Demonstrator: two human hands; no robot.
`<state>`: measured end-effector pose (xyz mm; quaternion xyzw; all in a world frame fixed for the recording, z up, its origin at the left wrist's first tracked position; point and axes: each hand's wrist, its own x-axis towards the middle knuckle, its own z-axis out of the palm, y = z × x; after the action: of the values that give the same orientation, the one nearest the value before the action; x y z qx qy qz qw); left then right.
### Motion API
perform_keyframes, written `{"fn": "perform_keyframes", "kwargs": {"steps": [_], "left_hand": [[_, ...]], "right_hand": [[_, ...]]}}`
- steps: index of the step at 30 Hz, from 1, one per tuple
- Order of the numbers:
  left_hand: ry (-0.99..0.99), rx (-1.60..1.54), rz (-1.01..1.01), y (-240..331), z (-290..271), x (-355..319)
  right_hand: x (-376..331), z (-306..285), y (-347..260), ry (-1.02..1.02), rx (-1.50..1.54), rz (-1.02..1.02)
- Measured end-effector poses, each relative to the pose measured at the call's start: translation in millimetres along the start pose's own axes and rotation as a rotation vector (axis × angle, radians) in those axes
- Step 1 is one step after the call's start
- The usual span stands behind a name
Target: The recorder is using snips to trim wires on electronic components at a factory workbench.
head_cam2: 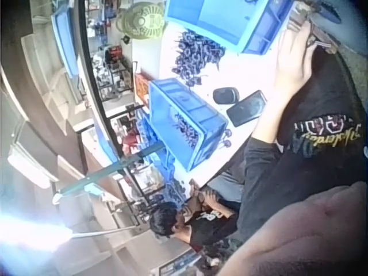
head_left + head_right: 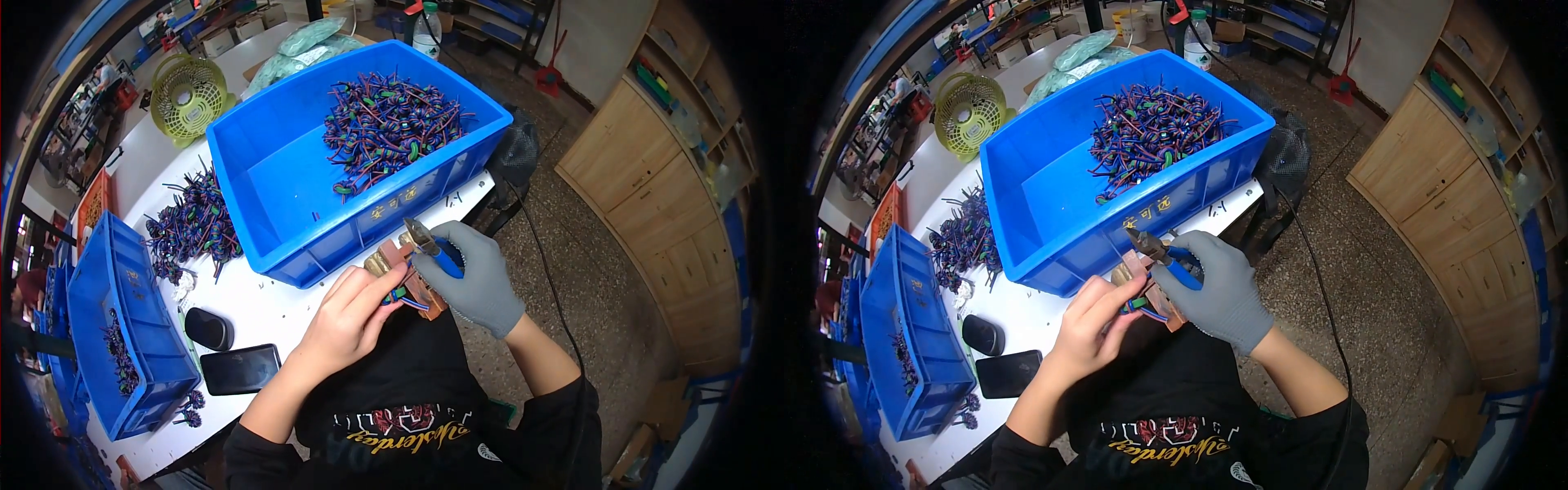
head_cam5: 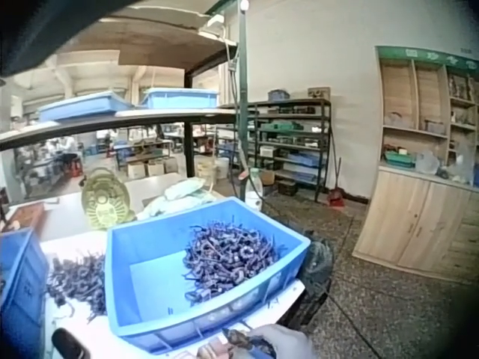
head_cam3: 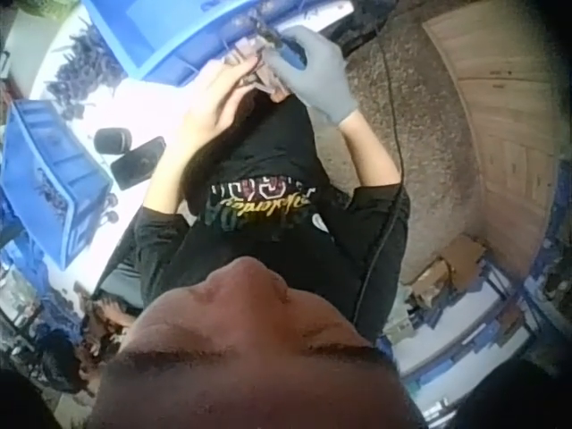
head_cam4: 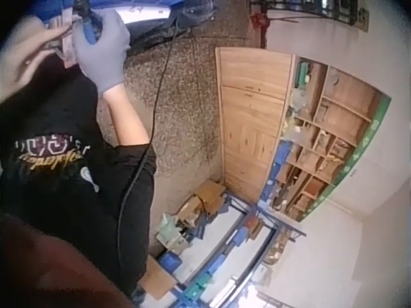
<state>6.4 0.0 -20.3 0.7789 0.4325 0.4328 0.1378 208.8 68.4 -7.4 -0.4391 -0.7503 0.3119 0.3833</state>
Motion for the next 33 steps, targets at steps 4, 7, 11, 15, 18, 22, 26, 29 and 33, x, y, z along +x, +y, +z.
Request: {"fn": "perform_keyframes", "kwargs": {"steps": [4, 7, 11, 15, 18, 22, 26, 29, 33], "left_hand": [[-0.115, 0.019, 0.053, -1, -8, 4], [-0.145, 0.025, 0.052, 2, -13, 10], [-0.178, 0.037, 0.049, 1, -18, 13], [-0.210, 0.029, 0.071, -1, -21, 18], [-0.239, 0.012, 0.068, -3, -23, 19], [-0.255, -0.013, 0.060, -5, -24, 19], [-0.261, -0.034, 0.052, -5, -24, 19], [-0.258, -0.050, 0.044, -6, -23, 18], [-0.268, -0.053, 0.044, -7, -23, 20]], "right_hand": [[3, -7, 0, -0.082, 0.053, 0.003], [1, -12, -1, -0.077, 0.066, 0.080], [-8, -34, -5, -0.199, 0.140, 0.301], [-29, -63, -7, -0.345, 0.239, 0.487], [-34, -70, -4, -0.452, 0.289, 0.599], [-39, -76, -3, -0.590, 0.361, 0.746], [-37, -76, -5, -0.663, 0.377, 0.795], [-32, -74, -7, -0.679, 0.313, 0.728], [-32, -72, -8, -0.595, 0.203, 0.564]]}}
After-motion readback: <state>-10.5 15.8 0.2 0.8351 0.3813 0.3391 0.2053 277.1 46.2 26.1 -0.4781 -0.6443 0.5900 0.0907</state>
